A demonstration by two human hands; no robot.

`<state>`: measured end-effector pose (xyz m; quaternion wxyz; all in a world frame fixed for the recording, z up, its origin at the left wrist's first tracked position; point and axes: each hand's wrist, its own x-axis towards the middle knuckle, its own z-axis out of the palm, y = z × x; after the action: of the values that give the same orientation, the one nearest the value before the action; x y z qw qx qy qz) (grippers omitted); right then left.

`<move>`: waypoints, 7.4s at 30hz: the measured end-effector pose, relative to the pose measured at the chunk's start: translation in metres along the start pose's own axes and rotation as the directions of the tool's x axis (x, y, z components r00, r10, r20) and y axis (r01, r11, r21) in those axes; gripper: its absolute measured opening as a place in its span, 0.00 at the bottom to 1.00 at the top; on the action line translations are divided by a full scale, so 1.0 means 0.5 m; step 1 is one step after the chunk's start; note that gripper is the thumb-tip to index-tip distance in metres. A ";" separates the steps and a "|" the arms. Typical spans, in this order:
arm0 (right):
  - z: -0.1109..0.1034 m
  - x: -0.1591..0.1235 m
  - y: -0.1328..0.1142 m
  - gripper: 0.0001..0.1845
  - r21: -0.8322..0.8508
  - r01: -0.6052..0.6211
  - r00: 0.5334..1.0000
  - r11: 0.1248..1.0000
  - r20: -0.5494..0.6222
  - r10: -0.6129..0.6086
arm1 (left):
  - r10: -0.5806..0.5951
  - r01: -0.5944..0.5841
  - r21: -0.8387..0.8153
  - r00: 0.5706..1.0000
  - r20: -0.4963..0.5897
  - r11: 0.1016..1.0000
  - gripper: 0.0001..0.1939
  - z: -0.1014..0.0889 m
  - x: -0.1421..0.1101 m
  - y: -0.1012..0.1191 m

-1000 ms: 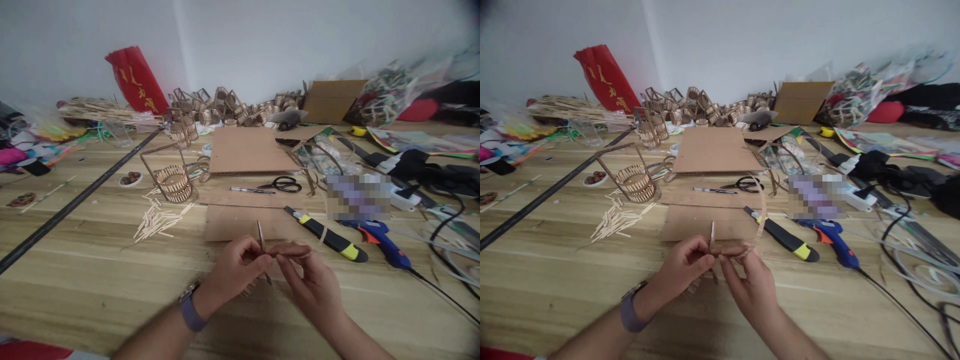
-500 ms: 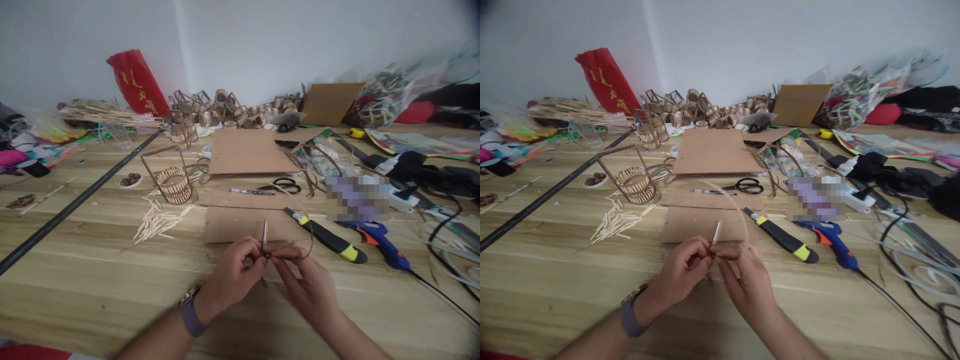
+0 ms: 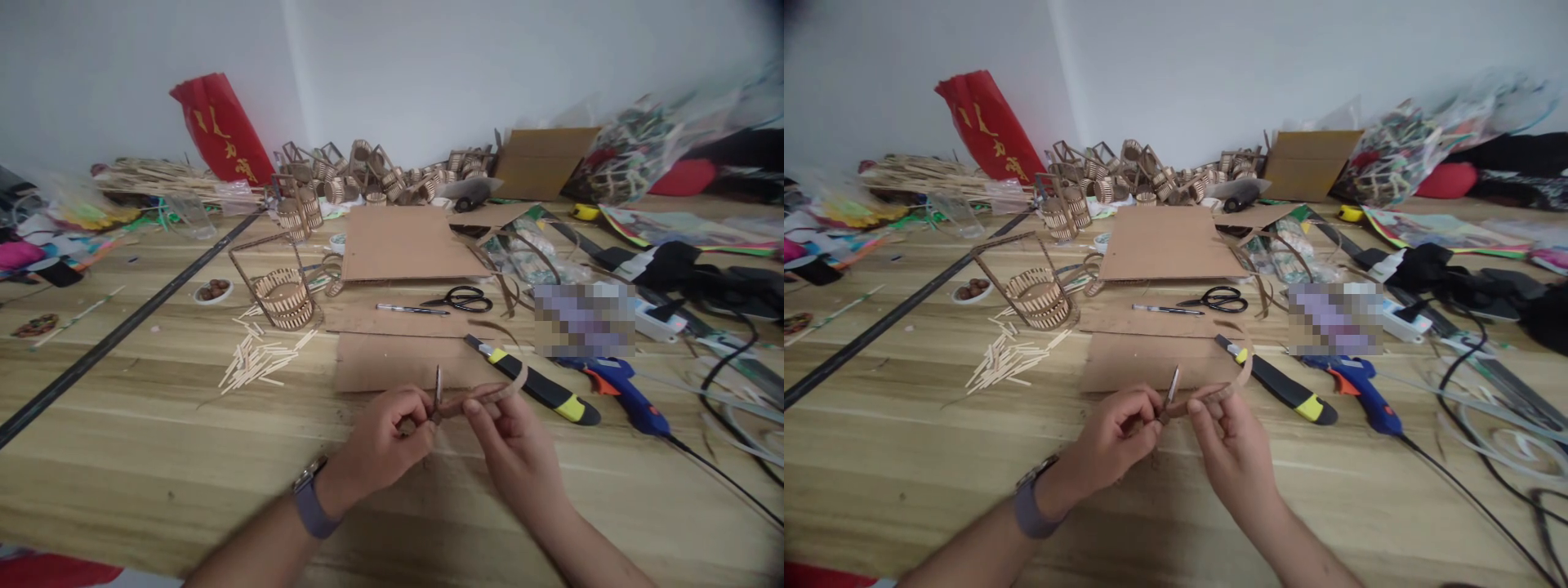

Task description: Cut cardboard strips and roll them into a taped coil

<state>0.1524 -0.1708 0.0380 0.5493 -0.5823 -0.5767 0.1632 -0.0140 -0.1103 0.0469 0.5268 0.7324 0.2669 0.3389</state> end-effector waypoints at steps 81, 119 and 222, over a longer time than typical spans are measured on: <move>-0.006 0.000 -0.020 0.06 -0.186 0.269 0.962 0.945 0.104 -0.253 | 0.048 -0.048 0.016 0.999 -0.022 0.999 0.09 -0.001 0.002 0.001; 0.004 -0.022 -0.013 0.16 0.015 -0.144 0.988 0.989 0.049 0.143 | -0.154 0.157 0.105 0.987 -0.044 0.982 0.07 0.001 0.005 -0.003; -0.052 0.091 0.111 0.25 -0.603 -0.082 0.942 0.793 0.214 0.260 | 0.250 0.313 0.874 0.873 -0.419 0.373 0.14 -0.448 0.172 0.125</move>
<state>0.2139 -0.1289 0.0210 0.2365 -0.7434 -0.6160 0.1091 -0.1322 0.0675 0.1730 -0.0545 0.7825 0.5473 0.2918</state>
